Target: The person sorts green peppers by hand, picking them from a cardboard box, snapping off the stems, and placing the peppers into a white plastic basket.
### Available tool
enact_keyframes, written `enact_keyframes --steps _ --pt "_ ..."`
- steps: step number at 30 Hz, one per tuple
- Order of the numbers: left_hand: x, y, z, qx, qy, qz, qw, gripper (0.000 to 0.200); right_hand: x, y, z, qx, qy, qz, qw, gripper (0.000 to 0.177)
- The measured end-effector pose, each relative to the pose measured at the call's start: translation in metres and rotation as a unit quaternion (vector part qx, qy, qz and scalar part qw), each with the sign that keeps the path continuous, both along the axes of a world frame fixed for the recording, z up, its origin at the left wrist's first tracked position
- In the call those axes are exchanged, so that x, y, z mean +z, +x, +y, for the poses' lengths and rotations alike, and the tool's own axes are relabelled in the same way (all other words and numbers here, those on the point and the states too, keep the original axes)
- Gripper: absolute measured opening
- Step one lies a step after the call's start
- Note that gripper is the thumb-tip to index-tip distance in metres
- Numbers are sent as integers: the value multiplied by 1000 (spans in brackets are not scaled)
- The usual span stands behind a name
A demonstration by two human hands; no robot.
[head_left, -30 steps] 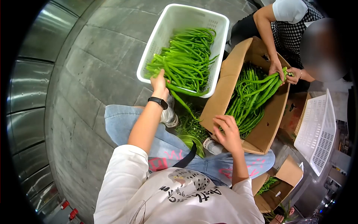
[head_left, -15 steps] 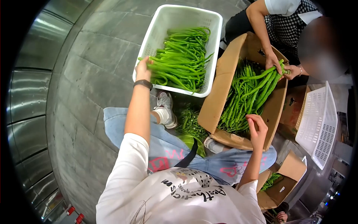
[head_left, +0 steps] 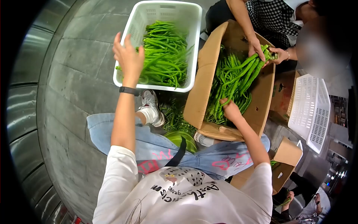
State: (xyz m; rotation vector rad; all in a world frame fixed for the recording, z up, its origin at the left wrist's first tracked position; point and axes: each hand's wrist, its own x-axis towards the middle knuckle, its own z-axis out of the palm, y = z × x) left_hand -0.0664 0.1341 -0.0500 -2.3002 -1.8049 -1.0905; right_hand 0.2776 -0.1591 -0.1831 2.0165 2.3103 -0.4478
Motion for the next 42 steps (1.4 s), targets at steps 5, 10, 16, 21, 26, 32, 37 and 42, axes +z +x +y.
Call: enact_keyframes --steps 5,10,16,21,26,32,37,42 --pt "71 23 -32 -206 18 3 978 35 -96 11 24 308 -78 -279 906 41" --pt "65 5 -40 -235 -3 -58 970 30 -109 32 25 340 -59 -196 918 35" --pt "63 3 -47 -245 16 -76 966 27 3 31 19 324 -16 -62 944 7" --pt "71 5 -51 -249 5 -82 965 22 58 41 -9 235 -43 -130 962 14" --pt "65 14 -61 -274 -23 -68 959 19 107 32 -19 218 3 -102 970 20" --pt "63 23 -71 -303 -42 -57 950 16 202 28 4 47 105 -14 993 41" --pt "59 32 -88 -354 -129 -25 926 13 254 3 11 -211 104 232 944 30" --pt "58 40 -112 -521 -430 -164 719 46 283 -52 38 -288 13 600 747 33"
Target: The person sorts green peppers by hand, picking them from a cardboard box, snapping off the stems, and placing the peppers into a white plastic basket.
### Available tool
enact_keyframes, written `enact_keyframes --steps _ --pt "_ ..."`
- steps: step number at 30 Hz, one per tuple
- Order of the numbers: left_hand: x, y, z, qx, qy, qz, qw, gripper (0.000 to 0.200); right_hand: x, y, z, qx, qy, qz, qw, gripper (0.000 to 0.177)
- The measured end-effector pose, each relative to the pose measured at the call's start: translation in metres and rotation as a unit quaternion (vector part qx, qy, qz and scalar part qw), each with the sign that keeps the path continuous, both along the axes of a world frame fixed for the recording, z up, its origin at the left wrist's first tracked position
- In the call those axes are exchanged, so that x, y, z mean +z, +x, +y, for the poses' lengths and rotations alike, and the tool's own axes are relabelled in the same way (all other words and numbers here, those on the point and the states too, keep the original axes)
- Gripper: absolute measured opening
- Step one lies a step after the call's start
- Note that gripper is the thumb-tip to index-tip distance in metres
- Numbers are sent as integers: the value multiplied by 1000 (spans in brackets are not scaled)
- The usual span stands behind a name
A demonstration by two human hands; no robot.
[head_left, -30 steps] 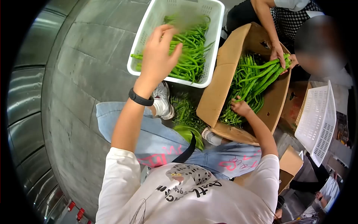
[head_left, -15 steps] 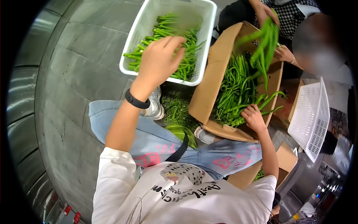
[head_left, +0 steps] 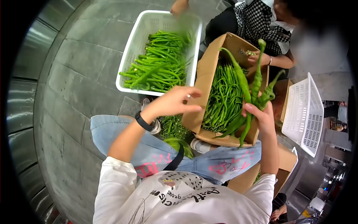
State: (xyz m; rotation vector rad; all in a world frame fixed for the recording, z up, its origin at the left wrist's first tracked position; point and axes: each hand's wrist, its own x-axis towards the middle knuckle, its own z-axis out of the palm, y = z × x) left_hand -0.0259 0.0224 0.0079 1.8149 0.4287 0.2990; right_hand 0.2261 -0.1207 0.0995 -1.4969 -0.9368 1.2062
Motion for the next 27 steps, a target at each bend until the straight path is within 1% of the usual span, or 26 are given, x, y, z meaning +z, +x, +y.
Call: enact_keyframes --steps 1,2,3,5,6,7,9,10,11,12,13,14,15,16,17,18,20,21,22,24,25,26,27 --pt "8 3 -5 -38 -67 -19 997 61 8 -14 8 12 -2 61 998 35" --pt "7 6 -10 -44 -153 -88 983 70 12 -26 17 42 -20 116 992 37" --pt "6 9 -14 -49 -239 -156 957 78 13 -39 25 71 -40 172 982 40" --pt "16 11 -18 -21 -390 -255 884 87 13 -71 41 102 -99 229 963 39" --pt "29 8 -18 -3 -407 -270 873 90 1 -80 45 126 -138 215 959 40" --pt "25 9 -13 -3 -443 -328 834 83 -5 -90 53 220 -143 241 934 40" --pt "33 -4 -1 -25 -449 -272 851 68 -38 -106 65 292 -124 282 906 42" --pt "32 -10 0 -8 -458 -248 854 47 -40 -112 65 288 -134 300 900 41" --pt "31 -12 1 5 -469 -229 853 43 -43 -115 67 283 -146 318 893 41" --pt "29 -13 1 18 -481 -210 851 38 -50 -115 69 281 -154 299 899 48" --pt "30 -14 1 30 -493 -190 849 34 -52 -113 69 272 -170 287 903 49" --pt "32 -17 0 65 -512 -163 841 30 -52 -112 72 263 -186 275 906 50" --pt "30 -16 0 92 -500 -164 846 30 -50 -113 74 252 -203 263 909 51" --pt "27 -14 1 118 -488 -163 849 30 -47 -115 74 232 -194 207 930 54" --pt "23 -12 2 143 -477 -164 852 30 -56 -113 75 234 -171 83 954 55" --pt "16 -9 4 162 -403 -170 884 30 -63 -111 78 231 -144 -45 961 56" --pt "9 -7 3 171 -377 -170 894 29 -62 -100 80 237 -186 -188 935 55" --pt "8 -6 3 176 -363 -169 899 29 -65 -103 81 189 -87 -199 958 52" --pt "6 -5 0 195 -322 -168 911 27 -73 -109 80 139 13 -206 969 48" --pt "-2 -3 -1 231 -359 -200 882 26 -78 -110 84 66 145 -187 969 29" --pt "-5 -3 -2 250 -377 -217 865 26 -60 -109 79 29 16 -39 999 22" --pt "-6 -5 0 237 -405 -209 858 23 -61 -108 79 -5 30 -28 999 22" --pt "-4 -6 -1 219 -383 -197 876 23 -62 -107 80 -39 45 -16 998 23"
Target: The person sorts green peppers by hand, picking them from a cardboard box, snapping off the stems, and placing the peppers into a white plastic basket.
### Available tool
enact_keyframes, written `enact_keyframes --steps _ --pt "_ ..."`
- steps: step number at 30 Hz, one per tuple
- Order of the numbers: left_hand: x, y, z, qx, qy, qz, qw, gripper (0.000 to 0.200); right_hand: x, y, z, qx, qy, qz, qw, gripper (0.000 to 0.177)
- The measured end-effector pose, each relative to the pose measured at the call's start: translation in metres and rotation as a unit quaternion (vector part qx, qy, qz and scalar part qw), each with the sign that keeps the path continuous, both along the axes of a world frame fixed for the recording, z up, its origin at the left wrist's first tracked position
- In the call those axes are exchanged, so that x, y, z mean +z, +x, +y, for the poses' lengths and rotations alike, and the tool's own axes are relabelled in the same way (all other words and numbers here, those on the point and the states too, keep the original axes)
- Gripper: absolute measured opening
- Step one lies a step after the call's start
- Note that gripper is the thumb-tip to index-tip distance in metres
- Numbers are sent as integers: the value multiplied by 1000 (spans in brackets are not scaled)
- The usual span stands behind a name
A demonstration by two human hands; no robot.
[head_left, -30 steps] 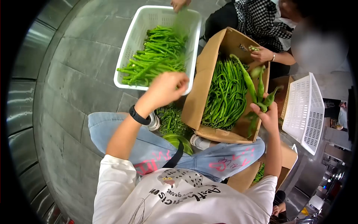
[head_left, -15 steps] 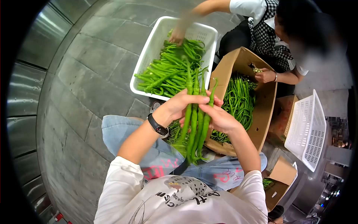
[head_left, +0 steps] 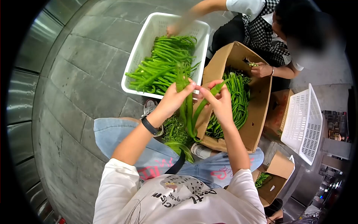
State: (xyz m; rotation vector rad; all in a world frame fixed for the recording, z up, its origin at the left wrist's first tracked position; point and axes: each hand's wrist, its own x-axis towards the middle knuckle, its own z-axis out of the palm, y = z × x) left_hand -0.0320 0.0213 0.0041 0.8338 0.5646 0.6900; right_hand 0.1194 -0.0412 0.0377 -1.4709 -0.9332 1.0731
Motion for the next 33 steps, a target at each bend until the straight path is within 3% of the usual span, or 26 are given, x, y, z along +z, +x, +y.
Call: enact_keyframes --steps 3,7,8,10,11,12,15,17,18,20,23,26,29,32,33 --pt "0 2 -3 -30 87 53 994 18 -6 4 -4 26 26 44 998 20" --pt "11 -1 -2 -145 58 22 987 23 -7 8 -17 23 46 116 992 17" --pt "8 3 -7 -129 130 22 983 28 -9 9 -19 17 47 83 995 17" --pt "9 8 -19 -78 224 124 964 40 -10 7 -21 5 50 17 999 19" --pt "9 9 -21 -52 269 175 946 47 -5 6 -24 37 9 49 998 21" --pt "8 8 -18 -61 259 173 948 47 -8 3 -24 38 54 -32 997 23" --pt "5 3 -8 -91 200 152 964 46 -13 8 -30 46 21 -12 999 18" --pt "9 -2 -1 -193 302 179 916 42 -14 15 -30 24 54 -43 997 15" --pt "14 -4 2 -241 349 191 885 41 -2 9 -29 -14 69 41 997 10" --pt "18 -4 -1 -244 319 165 901 36 -9 29 -33 44 7 83 996 9" --pt "7 -2 -2 -211 261 100 937 34 -7 32 -36 57 -12 131 990 9" --pt "7 2 -4 -187 261 75 944 32 -6 30 -39 77 8 109 991 10" --pt "12 0 -3 -259 155 77 950 30 -15 35 -41 63 -43 164 984 14" --pt "6 0 -6 -283 108 26 953 28 -35 42 -44 95 -23 470 877 18" --pt "3 1 -8 -293 83 10 952 28 -38 41 -45 93 -27 459 883 20"
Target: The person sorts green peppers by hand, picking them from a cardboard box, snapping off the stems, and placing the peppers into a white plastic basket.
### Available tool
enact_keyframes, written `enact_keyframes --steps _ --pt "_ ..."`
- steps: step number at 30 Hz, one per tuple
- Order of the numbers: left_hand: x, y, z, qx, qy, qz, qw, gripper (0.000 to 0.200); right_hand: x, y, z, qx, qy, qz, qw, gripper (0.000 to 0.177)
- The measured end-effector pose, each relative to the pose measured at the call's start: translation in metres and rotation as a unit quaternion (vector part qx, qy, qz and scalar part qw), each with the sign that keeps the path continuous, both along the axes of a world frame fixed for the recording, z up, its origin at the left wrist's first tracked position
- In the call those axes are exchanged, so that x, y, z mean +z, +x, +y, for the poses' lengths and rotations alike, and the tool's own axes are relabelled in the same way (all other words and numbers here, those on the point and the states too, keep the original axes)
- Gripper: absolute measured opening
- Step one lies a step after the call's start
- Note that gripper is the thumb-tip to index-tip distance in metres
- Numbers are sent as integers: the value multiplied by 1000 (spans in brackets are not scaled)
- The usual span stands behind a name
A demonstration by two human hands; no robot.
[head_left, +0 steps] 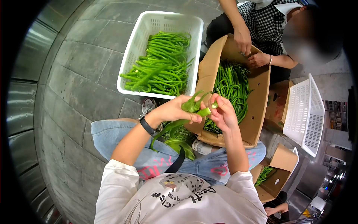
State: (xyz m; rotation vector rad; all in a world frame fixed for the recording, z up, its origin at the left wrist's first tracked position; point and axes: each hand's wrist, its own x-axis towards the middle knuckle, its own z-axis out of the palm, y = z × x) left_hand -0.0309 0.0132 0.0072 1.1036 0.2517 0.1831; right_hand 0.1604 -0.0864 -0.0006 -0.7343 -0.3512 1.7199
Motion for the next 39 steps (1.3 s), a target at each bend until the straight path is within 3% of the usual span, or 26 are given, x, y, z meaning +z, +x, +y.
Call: enact_keyframes --steps 3,5,9,13,14,17,18,21,24,27,29,31,33,36,39 --pt "-11 4 -4 -31 -66 -12 997 29 -1 -5 2 -39 26 -90 995 20" --pt "-18 6 -7 -54 -89 -4 995 32 6 2 0 -40 19 -79 996 19" --pt "-9 12 -14 -55 -104 36 992 45 18 0 -7 33 84 -351 932 18" --pt "-8 21 -22 -24 -48 71 996 54 8 5 -21 -26 10 -335 942 14" --pt "-3 23 -24 -5 -71 13 997 48 6 8 -23 -49 -5 -308 950 13" --pt "-6 29 -24 -26 -55 39 997 43 -6 3 -31 -147 -52 -200 967 13" --pt "-11 31 -27 -27 -51 44 997 38 -12 4 -35 -127 -64 -185 972 15" --pt "-18 30 -27 -78 -26 3 997 36 -20 16 -36 -86 -18 115 989 21" --pt "-24 26 -26 -86 -81 32 992 34 -14 16 -42 -155 -60 34 985 18" --pt "-33 27 -28 -112 -92 59 988 35 -7 25 -47 -54 7 -121 991 28" --pt "-35 30 -30 -148 -65 74 984 37 -5 21 -50 19 5 -250 968 38" --pt "-35 36 -33 -194 -18 92 977 39 -5 11 -49 41 50 -343 937 24" --pt "-35 38 -37 -198 -38 87 976 38 -7 2 -48 -11 22 -333 943 18" --pt "-33 38 -43 -196 -93 56 975 37 -19 7 -50 -44 -99 -189 976 15" --pt "-30 38 -45 -221 -47 76 971 39 -20 10 -53 -32 -116 -98 988 19"
